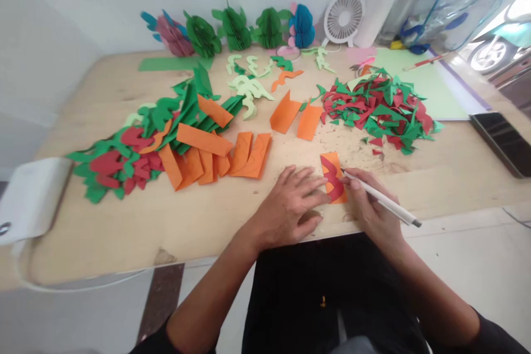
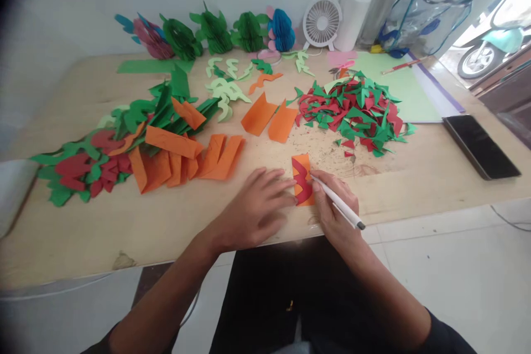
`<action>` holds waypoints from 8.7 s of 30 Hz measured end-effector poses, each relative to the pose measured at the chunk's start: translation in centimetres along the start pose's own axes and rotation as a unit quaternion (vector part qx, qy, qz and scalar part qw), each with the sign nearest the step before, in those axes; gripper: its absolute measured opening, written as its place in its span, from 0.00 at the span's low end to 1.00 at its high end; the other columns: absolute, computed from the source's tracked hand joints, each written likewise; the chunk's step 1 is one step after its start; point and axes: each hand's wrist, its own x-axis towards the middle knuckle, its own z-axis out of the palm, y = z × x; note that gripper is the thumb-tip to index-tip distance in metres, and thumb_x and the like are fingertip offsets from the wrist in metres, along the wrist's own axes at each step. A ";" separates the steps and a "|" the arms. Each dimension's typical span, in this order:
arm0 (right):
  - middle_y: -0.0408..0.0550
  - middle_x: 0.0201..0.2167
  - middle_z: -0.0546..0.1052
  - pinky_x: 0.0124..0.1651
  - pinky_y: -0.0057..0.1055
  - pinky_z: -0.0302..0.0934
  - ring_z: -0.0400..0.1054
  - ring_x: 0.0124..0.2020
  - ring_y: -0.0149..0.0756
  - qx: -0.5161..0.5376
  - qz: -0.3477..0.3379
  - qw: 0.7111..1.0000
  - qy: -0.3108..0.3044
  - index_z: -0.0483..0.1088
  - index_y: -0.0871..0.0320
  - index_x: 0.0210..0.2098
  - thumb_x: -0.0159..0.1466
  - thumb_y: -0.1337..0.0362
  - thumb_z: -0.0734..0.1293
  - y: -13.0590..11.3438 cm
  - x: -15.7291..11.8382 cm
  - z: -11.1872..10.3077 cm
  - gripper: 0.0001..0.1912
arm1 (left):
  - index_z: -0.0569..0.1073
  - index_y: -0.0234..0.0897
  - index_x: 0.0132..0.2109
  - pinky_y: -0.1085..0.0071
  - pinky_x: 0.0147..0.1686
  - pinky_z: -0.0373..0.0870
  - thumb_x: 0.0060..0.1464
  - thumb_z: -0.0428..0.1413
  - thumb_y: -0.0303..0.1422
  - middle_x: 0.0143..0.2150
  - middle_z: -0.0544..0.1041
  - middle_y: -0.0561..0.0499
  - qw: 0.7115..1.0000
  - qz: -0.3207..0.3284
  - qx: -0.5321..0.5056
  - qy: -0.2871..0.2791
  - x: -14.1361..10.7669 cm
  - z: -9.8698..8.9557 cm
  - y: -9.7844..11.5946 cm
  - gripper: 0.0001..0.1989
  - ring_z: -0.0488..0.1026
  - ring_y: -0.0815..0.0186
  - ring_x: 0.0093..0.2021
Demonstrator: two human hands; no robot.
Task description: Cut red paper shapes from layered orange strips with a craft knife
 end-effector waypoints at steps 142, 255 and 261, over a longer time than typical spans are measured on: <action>0.45 0.26 0.78 0.28 0.26 0.66 0.72 0.25 0.34 0.030 0.051 0.993 0.098 0.75 0.56 0.41 0.60 0.51 0.67 2.8 0.0 -1.3 0.17 | 0.70 0.36 0.56 0.59 0.52 0.61 0.61 0.52 0.34 0.49 0.78 0.42 0.851 -0.364 0.293 0.240 4.8 -4.6 -5.0 0.17 0.71 0.53 0.53; 0.47 0.34 0.80 0.40 0.33 0.60 0.73 0.34 0.37 -0.191 -0.203 0.960 0.026 0.69 0.56 0.44 0.68 0.68 0.62 0.7 -0.8 0.0 0.07 | 0.74 0.33 0.51 0.46 0.63 0.60 0.60 0.54 0.35 0.58 0.73 0.39 0.974 -0.096 0.054 0.199 0.7 4.2 3.4 0.15 0.66 0.50 0.62; 0.47 0.33 0.79 0.42 0.35 0.60 0.72 0.35 0.39 -0.176 -0.207 0.962 0.004 0.70 0.56 0.46 0.67 0.70 0.62 0.7 -0.7 0.1 0.09 | 0.73 0.33 0.52 0.46 0.63 0.62 0.60 0.54 0.34 0.58 0.73 0.39 0.972 -0.094 0.054 0.208 0.6 4.3 3.4 0.15 0.66 0.50 0.62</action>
